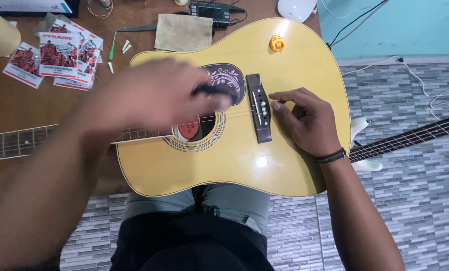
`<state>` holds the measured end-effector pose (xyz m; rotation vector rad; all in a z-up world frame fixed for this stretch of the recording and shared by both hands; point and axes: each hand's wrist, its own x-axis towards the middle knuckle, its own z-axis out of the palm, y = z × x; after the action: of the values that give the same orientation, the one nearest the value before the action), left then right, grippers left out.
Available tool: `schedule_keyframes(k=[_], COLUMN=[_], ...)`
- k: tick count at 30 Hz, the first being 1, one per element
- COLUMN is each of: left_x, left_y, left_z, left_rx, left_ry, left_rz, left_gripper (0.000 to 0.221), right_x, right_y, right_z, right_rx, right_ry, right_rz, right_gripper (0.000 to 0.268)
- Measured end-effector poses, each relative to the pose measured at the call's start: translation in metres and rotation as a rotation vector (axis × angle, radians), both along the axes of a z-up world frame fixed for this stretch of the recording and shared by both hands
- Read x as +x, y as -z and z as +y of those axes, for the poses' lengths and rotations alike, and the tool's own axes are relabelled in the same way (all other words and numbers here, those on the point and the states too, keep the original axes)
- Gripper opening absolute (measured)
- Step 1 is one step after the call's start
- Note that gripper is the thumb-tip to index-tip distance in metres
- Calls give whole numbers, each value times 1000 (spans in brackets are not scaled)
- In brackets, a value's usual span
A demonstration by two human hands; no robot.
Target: Installing bridge pins into an acoustic guitar bridge to secure the strings using a pressing tool.
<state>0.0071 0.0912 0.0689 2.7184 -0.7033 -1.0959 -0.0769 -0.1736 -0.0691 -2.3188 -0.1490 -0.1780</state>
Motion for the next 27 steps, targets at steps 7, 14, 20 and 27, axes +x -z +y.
schedule_keyframes(k=[7,14,20,27], left_x=[-98,-116,-109,-105], left_y=[84,121,138,129], left_z=[46,63,67,74], left_rx=[-125,-224,-225,-357], left_ry=[-100,-167,-229,-265], left_rz=[-379,-636,-616,-384], left_gripper=[48,70,103,93], right_x=[3,5,4,-2], right_y=[-12,-19,-18,-2], right_z=[3,15,33,36], right_rx=[6,-44,-142,-245], right_ry=[0,62,149,209], right_rz=[74,127,106,-9], right_gripper=[15,15,24,12])
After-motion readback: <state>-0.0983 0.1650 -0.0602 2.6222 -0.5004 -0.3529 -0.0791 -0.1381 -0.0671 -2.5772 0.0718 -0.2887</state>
